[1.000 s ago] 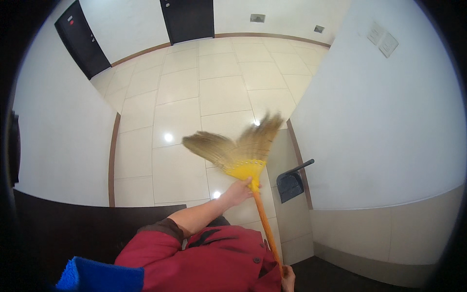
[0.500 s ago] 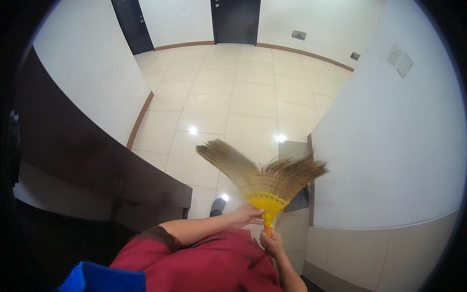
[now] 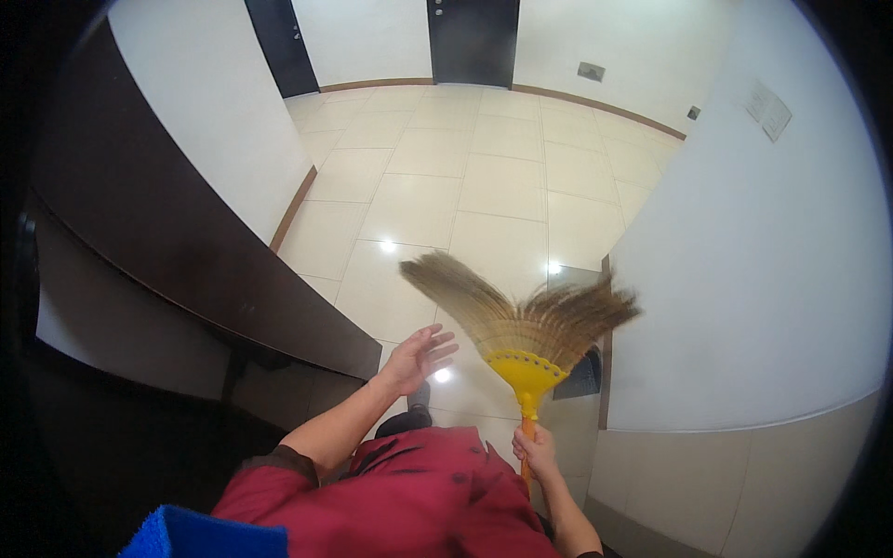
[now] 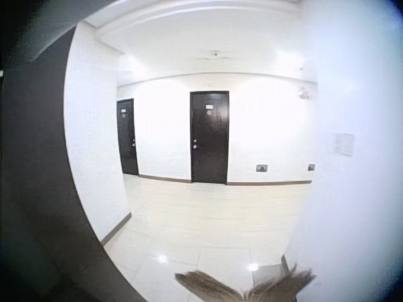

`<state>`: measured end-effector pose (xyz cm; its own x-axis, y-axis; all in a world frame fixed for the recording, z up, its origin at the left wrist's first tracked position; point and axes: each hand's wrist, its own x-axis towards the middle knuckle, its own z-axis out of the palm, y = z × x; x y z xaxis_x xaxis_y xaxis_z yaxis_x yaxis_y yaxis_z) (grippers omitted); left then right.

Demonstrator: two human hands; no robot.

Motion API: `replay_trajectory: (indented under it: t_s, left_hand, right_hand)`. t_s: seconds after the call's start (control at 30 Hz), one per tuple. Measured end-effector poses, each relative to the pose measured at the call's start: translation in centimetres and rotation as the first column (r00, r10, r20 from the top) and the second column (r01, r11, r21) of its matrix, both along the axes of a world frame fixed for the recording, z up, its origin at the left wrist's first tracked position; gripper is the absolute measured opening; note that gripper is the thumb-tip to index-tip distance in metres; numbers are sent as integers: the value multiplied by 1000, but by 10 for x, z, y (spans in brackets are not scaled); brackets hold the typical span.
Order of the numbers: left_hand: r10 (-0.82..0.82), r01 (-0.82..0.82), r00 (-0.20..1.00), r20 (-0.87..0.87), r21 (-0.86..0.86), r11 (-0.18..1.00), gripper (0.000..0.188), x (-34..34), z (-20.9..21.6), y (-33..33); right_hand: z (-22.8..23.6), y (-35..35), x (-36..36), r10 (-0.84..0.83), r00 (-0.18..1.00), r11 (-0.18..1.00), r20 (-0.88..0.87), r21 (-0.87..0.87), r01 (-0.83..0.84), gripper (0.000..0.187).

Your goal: The person sweeps a tiled floor with a broom and dustpan, moving debris toward the dustpan and collecting it. The person walks around a staircase and a small table area while sweeping.

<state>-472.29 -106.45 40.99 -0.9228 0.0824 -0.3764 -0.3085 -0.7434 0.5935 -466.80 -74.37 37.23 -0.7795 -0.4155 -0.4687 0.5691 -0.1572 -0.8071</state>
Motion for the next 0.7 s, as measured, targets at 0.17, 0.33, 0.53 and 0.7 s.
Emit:
replay_trajectory:
  t_s: [0.17, 0.33, 0.53, 0.7]
  left_hand:
    - [73, -75, 997, -31, -67, 995, 47, -8, 39, -42]
    - [177, -188, 982, -63, -319, 929, 41, -30, 60, -60]
    - [147, -475, 880, -451, -837, 274, 43, -71, 71, -92]
    - [-109, -451, 884, -454, -891, 52, 41, -98, 76, -123]
  right_hand:
    - [17, -11, -4, -16, 993, 991, -119, 127, 31, 12]
    - [44, -16, -5, 1, 987, 987, -159, 157, 24, 13]
    - [37, -10, 1, -34, 996, 989, -85, 143, 46, 15]
    - [39, -14, 5, -4, 997, 996, -83, 90, 12, 16]
